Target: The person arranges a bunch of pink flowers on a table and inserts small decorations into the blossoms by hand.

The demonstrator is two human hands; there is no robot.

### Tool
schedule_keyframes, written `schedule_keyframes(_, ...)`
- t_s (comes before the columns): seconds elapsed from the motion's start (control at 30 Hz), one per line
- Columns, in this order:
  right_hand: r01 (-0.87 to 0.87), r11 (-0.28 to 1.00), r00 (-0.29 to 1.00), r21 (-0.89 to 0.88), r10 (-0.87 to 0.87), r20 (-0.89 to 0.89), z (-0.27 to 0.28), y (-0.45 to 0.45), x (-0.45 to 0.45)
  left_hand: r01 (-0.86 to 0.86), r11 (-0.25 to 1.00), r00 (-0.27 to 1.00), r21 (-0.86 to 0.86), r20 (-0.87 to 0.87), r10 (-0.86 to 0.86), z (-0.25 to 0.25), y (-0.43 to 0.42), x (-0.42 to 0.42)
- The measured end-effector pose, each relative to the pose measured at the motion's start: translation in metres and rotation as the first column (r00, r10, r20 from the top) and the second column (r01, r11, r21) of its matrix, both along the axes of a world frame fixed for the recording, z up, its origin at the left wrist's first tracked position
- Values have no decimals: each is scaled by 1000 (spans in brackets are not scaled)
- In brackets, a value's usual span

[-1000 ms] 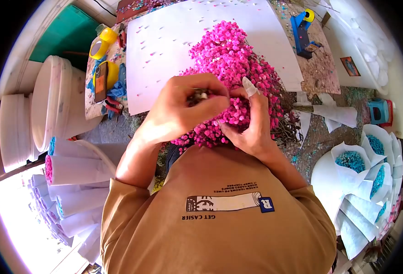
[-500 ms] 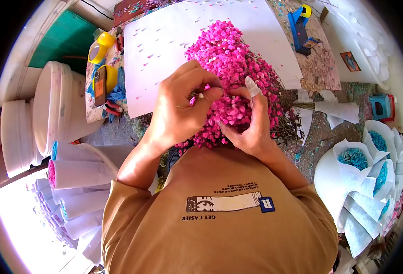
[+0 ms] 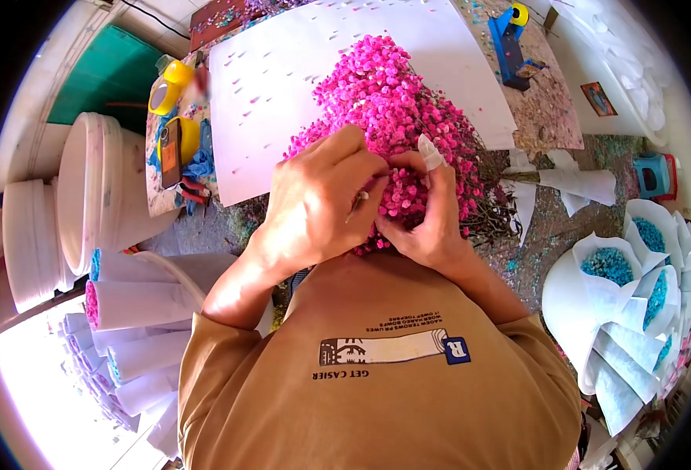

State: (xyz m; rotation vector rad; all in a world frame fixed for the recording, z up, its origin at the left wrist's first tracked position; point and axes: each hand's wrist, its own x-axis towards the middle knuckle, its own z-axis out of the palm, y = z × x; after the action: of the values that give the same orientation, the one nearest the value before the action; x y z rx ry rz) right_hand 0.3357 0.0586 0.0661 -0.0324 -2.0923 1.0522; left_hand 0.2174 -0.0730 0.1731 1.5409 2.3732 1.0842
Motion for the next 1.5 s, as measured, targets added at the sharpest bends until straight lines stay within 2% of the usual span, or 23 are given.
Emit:
schedule_keyframes(0.07,4,1000,1000,16,-4,25,3,0,1,97,995,990,-34,-103,-100,2,1,2)
schedule_keyframes(0.2,9,998,996,54,-14,91,1,0,5,145,988,967,-54,-205,-153,-12,5,1)
schedule_keyframes(0.27,15,998,998,56,-19,64,0,1,5,151,986,977,74,-164,-137,-13,6,2)
schedule_keyframes(0.3,7,998,999,55,-9,37,-1,1,5,159,984,976,74,-162,-145,-11,7,1)
schedule_keyframes(0.37,16,999,1000,39,-17,19,0,0,4,30,985,996,168,80,-44,-2,4,-3)
schedule_keyframes(0.4,17,1000,1000,24,-16,-2,0,-1,3,18,980,995,200,98,-38,2,3,-8)
schedule_keyframes(0.5,-2,1000,999,11,3,-43,-5,-2,1,40,992,994,118,100,-52,5,5,-16)
schedule_keyframes(0.57,-10,1000,1000,4,10,-20,-11,-3,4,80,997,992,-1,-94,-80,-4,10,-16)
schedule_keyframes(0.6,-7,1000,1000,-5,7,5,-14,-3,5,75,997,993,1,-95,-75,-6,11,-15)
schedule_keyframes(0.7,-40,999,998,-22,41,41,-15,-4,12,83,972,984,-218,-134,-114,-11,14,-12)
schedule_keyframes(0.87,-72,997,997,5,72,11,-15,-6,11,128,986,974,-107,-173,-145,-14,8,-7)
schedule_keyframes(0.93,-71,997,996,13,71,-45,-18,-6,9,109,976,992,191,39,-118,-9,4,-7)
schedule_keyframes(0.97,-97,995,995,-35,98,25,-21,-7,13,94,968,988,233,96,-120,-3,0,-14)
schedule_keyframes(1.0,-108,994,994,-32,108,24,-19,-6,12,-95,962,898,255,439,-28,-4,-3,-13)
schedule_keyframes(1.07,-88,995,996,53,88,10,-12,-4,10,-212,966,850,145,516,109,5,-4,-37)
schedule_keyframes(1.1,-90,994,996,57,90,16,-12,-5,10,-194,974,847,117,521,106,-4,0,-50)
schedule_keyframes(1.13,-101,993,995,65,100,14,-10,-5,10,-167,978,926,125,361,112,-13,6,-59)
schedule_keyframes(1.2,-89,991,995,105,85,44,-7,-5,10,-47,987,998,154,53,39,-36,17,-75)
schedule_keyframes(1.3,-80,992,996,99,76,44,-11,-4,11,-43,994,999,104,36,40,-52,25,-83)
schedule_keyframes(1.33,-76,993,996,93,72,49,-11,-4,11,-37,994,999,107,38,33,-52,25,-83)
schedule_keyframes(1.4,-64,994,997,93,60,49,-14,-4,13,-196,958,936,209,331,119,-48,21,-81)
schedule_keyframes(1.43,-62,994,997,92,58,44,-15,-3,13,-239,952,856,193,504,113,-45,17,-82)
schedule_keyframes(1.5,-71,992,997,105,67,47,-13,-2,12,-217,963,858,163,502,108,-37,15,-82)
